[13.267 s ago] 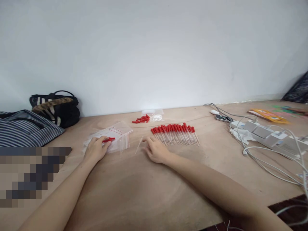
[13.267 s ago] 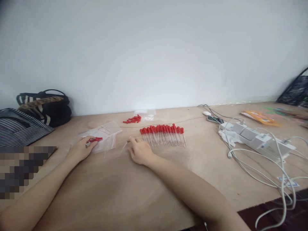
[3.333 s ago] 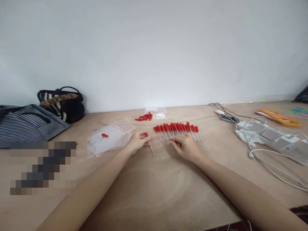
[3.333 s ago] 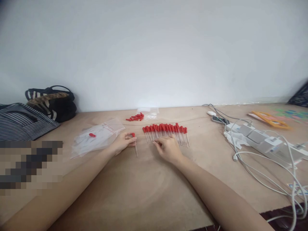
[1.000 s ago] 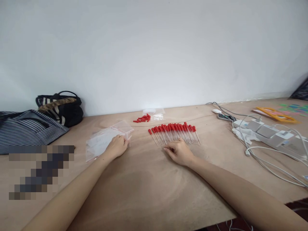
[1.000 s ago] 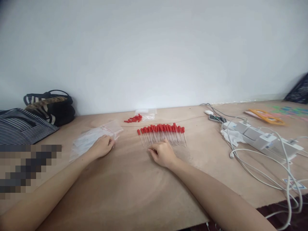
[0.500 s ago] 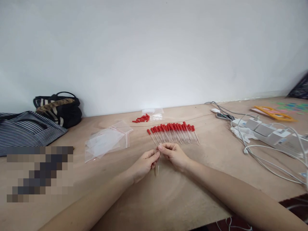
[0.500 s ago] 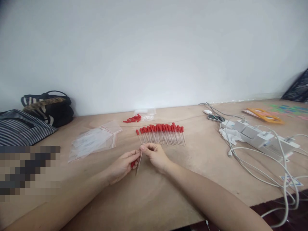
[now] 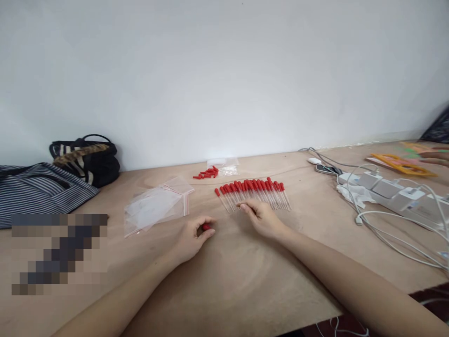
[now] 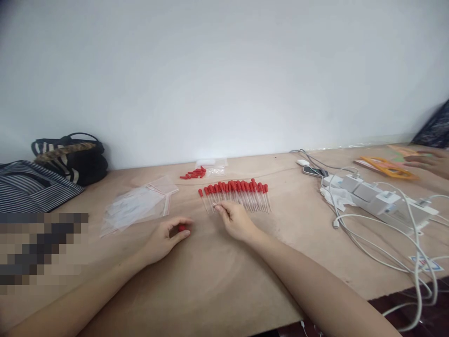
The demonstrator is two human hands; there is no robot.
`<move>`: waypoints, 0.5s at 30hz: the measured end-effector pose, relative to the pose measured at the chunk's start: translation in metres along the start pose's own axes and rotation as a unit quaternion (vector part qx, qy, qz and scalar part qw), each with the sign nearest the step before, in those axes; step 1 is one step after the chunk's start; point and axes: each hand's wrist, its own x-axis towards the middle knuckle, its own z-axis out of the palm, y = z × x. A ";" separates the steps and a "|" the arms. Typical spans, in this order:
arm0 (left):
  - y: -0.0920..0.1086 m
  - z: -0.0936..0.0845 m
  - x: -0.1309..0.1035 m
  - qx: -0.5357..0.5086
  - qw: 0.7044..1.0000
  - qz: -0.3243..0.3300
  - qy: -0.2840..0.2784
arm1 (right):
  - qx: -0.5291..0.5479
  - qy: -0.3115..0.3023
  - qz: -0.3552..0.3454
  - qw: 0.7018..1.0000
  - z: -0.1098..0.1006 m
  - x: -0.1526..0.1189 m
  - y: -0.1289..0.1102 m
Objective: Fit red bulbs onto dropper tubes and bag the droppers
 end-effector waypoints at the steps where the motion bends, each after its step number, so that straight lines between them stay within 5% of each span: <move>1: -0.001 -0.003 -0.001 0.015 1.000 0.013 -0.003 | -0.043 -0.018 -0.017 0.999 0.001 -0.002 0.000; 8: -0.003 -0.014 -0.003 0.095 0.993 0.061 -0.032 | -0.125 -0.084 -0.072 0.986 0.007 -0.009 0.003; 15: 0.003 0.011 -0.004 -0.126 0.992 -0.019 0.015 | -0.082 -0.076 -0.083 0.990 0.012 -0.013 -0.005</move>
